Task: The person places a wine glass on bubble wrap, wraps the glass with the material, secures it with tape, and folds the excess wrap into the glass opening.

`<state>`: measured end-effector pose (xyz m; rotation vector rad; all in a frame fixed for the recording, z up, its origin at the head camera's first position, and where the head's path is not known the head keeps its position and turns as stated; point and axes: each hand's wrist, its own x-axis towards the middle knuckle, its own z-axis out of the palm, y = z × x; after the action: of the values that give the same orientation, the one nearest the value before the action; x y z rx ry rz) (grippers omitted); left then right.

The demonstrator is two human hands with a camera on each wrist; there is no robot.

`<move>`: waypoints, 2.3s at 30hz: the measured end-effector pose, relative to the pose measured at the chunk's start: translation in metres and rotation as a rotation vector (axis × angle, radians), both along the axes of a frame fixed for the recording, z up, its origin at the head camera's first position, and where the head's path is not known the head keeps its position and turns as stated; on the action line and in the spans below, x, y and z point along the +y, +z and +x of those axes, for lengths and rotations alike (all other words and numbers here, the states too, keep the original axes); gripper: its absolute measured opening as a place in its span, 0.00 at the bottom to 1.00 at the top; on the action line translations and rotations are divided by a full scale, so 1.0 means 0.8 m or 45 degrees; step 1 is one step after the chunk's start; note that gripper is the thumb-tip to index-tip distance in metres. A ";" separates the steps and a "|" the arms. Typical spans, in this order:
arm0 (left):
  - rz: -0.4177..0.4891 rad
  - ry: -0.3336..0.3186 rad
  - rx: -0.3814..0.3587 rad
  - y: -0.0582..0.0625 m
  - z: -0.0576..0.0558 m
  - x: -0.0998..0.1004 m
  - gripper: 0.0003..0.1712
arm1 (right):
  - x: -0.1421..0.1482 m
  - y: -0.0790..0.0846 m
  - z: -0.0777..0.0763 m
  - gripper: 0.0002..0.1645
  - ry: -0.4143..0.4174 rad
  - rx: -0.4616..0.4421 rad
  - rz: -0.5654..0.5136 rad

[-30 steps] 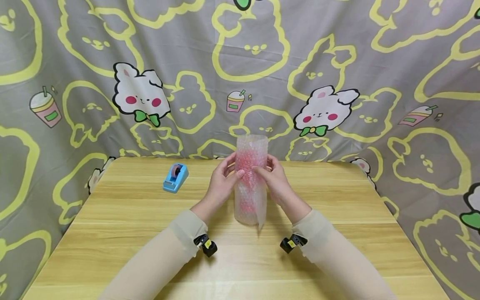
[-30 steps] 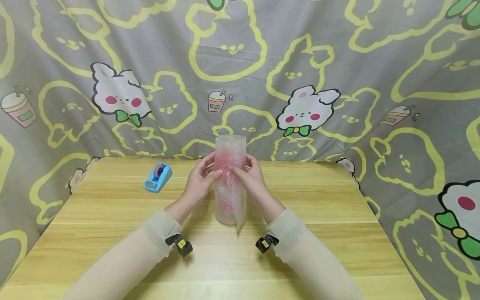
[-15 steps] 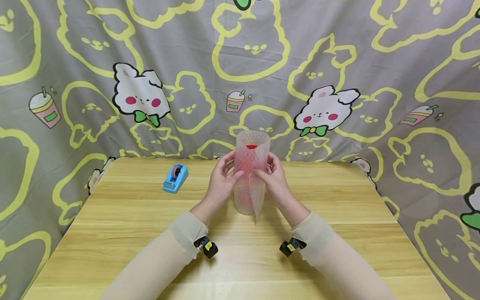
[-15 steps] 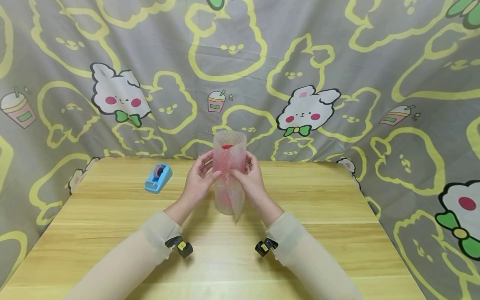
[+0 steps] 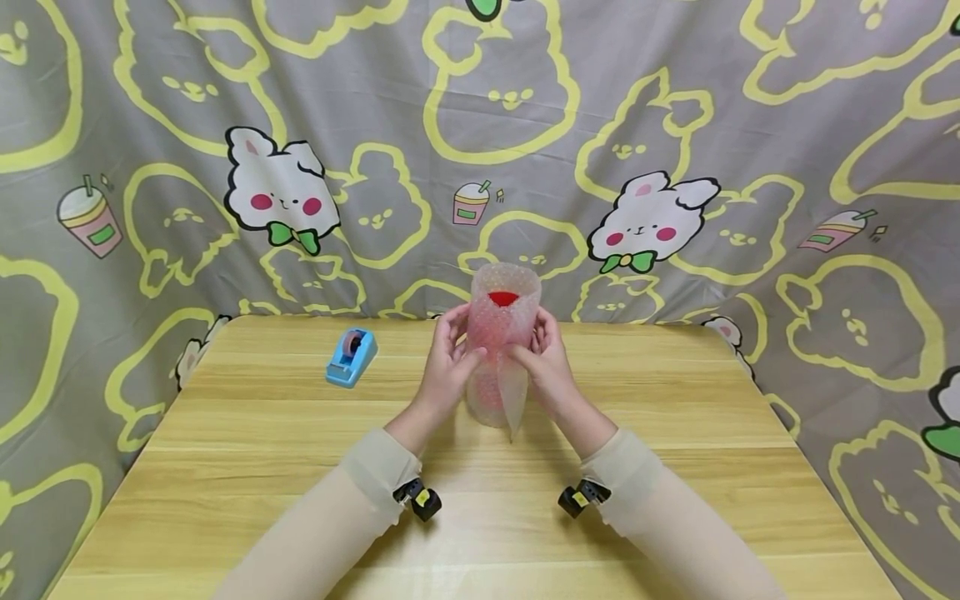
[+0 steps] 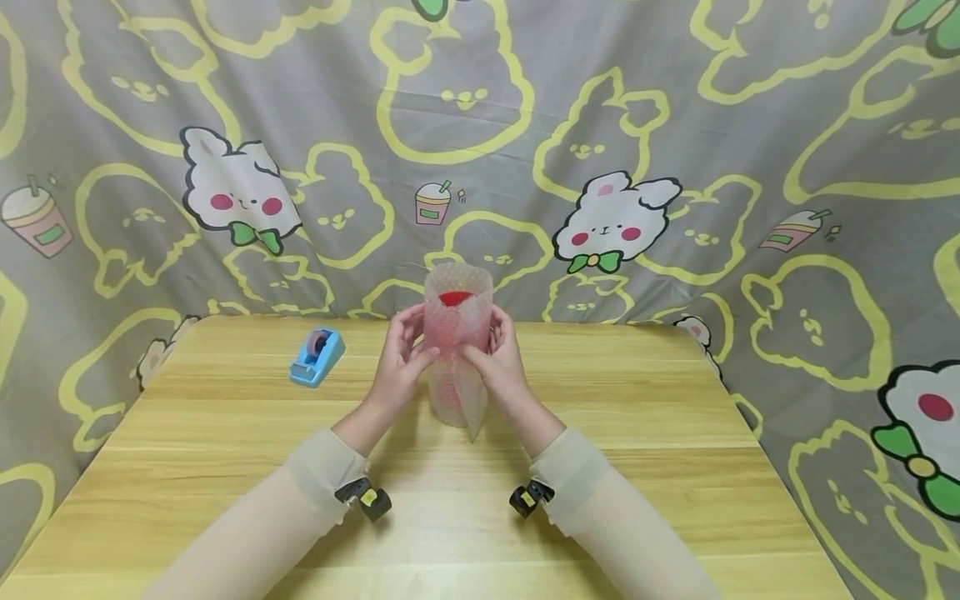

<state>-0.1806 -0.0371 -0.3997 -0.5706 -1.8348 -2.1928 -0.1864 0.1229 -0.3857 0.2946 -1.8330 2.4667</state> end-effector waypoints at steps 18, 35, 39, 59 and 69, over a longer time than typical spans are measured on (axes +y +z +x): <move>-0.122 0.206 -0.178 0.024 0.002 0.018 0.44 | -0.004 0.000 0.006 0.46 -0.041 0.010 0.050; -0.170 0.197 -0.307 0.030 -0.003 0.014 0.45 | -0.004 -0.005 0.008 0.46 -0.040 0.066 0.082; -0.182 0.200 -0.310 0.029 -0.002 0.013 0.42 | 0.000 -0.004 0.010 0.42 -0.012 0.094 0.093; -0.049 0.173 -0.262 0.026 -0.006 0.020 0.38 | 0.002 0.006 -0.015 0.41 0.077 0.243 0.153; 0.111 0.112 -0.312 0.030 -0.006 0.022 0.37 | 0.000 0.009 -0.011 0.34 0.063 0.254 0.141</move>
<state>-0.1852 -0.0193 -0.3754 -0.2063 -1.8263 -2.3562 -0.1956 0.1227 -0.3787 0.5753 -1.9014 2.2736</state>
